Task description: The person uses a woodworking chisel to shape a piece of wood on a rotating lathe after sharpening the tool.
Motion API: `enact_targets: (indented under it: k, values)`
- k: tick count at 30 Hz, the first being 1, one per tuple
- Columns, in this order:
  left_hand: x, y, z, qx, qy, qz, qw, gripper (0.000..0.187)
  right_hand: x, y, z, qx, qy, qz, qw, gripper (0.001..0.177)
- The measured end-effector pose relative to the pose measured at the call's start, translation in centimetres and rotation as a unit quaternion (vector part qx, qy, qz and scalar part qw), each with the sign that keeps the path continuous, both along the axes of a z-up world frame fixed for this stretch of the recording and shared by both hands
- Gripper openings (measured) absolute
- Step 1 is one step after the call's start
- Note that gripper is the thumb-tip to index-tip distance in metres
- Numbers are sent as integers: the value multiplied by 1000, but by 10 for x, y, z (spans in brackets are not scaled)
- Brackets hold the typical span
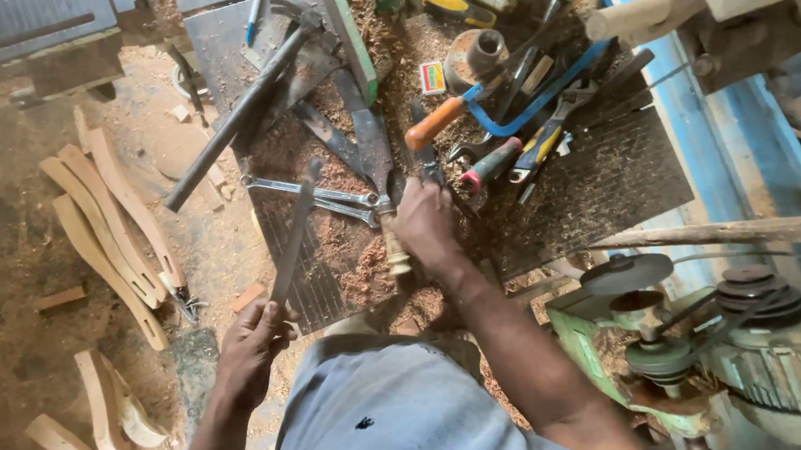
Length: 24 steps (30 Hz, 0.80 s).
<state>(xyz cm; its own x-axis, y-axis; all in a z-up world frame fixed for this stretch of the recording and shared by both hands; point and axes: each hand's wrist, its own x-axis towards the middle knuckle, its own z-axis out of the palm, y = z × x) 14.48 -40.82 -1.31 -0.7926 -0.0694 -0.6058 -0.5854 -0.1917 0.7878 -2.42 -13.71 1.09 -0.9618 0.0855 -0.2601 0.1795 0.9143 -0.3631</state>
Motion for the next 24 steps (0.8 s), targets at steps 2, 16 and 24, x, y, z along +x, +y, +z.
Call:
enact_targets:
  k: [2, 16, 24]
  values:
    - [-5, 5, 4, -12, -16, 0, 1000, 34, -6, 3, 5, -59, -102, -28, 993, 38]
    - [-85, 88, 25, -396, -3, -296, 869, 36, 12, -8, -35, -61, 49, 4, 997, 56]
    - [-92, 118, 33, -479, 105, -344, 801, 37, 49, 29, 40, -89, -9, -48, 995, 12]
